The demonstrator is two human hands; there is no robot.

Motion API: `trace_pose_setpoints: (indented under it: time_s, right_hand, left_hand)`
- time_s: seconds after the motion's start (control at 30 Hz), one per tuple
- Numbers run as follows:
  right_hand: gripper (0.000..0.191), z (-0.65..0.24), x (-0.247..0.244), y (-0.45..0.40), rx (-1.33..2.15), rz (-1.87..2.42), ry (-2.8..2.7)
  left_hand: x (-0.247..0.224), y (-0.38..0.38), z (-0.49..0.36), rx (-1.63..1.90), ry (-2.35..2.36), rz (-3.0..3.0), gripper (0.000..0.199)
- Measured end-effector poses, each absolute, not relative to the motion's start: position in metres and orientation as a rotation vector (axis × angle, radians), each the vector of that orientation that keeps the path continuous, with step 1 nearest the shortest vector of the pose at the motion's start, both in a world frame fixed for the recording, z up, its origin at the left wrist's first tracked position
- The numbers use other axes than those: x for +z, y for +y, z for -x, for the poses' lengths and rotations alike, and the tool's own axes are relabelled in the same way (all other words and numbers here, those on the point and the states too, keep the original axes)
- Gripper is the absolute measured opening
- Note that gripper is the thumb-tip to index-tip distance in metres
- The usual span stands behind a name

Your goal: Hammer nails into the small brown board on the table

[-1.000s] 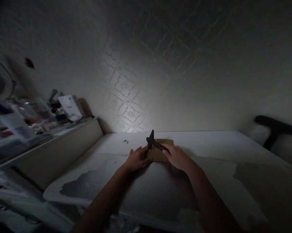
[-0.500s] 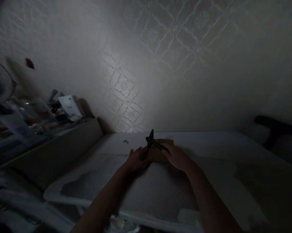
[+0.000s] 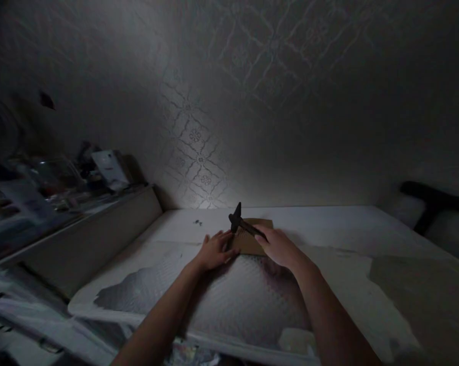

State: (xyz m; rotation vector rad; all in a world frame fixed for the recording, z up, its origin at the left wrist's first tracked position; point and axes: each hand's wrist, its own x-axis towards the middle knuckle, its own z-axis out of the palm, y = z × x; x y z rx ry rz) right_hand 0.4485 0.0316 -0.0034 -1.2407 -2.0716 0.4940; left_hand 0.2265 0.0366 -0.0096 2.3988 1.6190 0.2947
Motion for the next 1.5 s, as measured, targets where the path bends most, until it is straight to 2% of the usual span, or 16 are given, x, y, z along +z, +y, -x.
trace_pose_setpoints:
  time_s: [1.5]
  right_hand:
    - [0.041, -0.4519, -0.0079, 0.0350, 0.540, 1.249, -2.024]
  left_hand:
    - [-0.0098, 0.0375, -0.2251, 0.297, 1.601, -2.427, 0.059]
